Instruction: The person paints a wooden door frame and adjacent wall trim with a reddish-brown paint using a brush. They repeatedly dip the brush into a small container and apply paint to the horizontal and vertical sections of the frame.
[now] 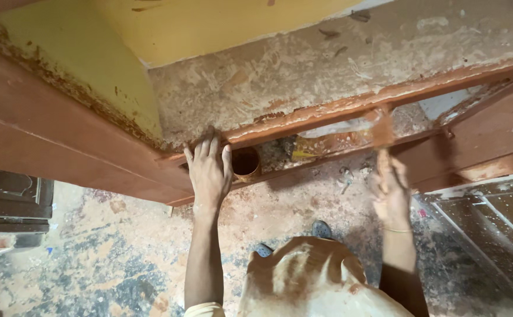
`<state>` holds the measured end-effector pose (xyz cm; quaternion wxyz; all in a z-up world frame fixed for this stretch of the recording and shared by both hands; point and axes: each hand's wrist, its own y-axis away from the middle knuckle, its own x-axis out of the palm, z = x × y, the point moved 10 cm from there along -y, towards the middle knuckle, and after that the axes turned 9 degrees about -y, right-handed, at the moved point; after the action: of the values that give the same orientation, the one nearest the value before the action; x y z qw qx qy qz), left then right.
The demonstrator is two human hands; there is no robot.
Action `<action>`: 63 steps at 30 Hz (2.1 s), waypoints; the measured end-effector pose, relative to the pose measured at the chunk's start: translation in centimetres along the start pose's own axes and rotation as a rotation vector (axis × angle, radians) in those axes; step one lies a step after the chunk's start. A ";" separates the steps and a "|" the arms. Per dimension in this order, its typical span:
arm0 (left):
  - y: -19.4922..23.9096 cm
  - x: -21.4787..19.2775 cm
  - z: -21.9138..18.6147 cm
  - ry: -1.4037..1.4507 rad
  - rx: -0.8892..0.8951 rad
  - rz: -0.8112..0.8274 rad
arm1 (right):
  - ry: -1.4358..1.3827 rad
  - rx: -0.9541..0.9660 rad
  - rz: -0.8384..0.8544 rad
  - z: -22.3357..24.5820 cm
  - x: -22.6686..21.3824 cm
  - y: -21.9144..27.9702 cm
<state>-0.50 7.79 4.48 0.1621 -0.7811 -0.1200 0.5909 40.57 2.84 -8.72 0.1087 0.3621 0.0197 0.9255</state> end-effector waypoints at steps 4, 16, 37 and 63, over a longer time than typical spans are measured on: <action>-0.2 -0.1 0.0 -0.007 0.016 -0.026 | -0.028 -0.075 -0.143 1.2 -1.5 -0.3; -0.1 0.7 0.9 -0.003 0.019 -0.021 | 0.233 0.337 0.541 -15.9 14.0 6.4; 0.3 -0.3 1.5 0.061 0.111 0.055 | 0.018 -0.082 0.376 -13.5 15.3 4.5; 0.9 -2.3 3.7 0.026 0.127 0.003 | 0.142 -0.022 0.095 -13.4 13.5 5.1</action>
<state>-4.67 6.48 5.28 0.2117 -0.7771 -0.0789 0.5874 20.91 1.39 -9.04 0.0671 0.2951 0.0003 0.9531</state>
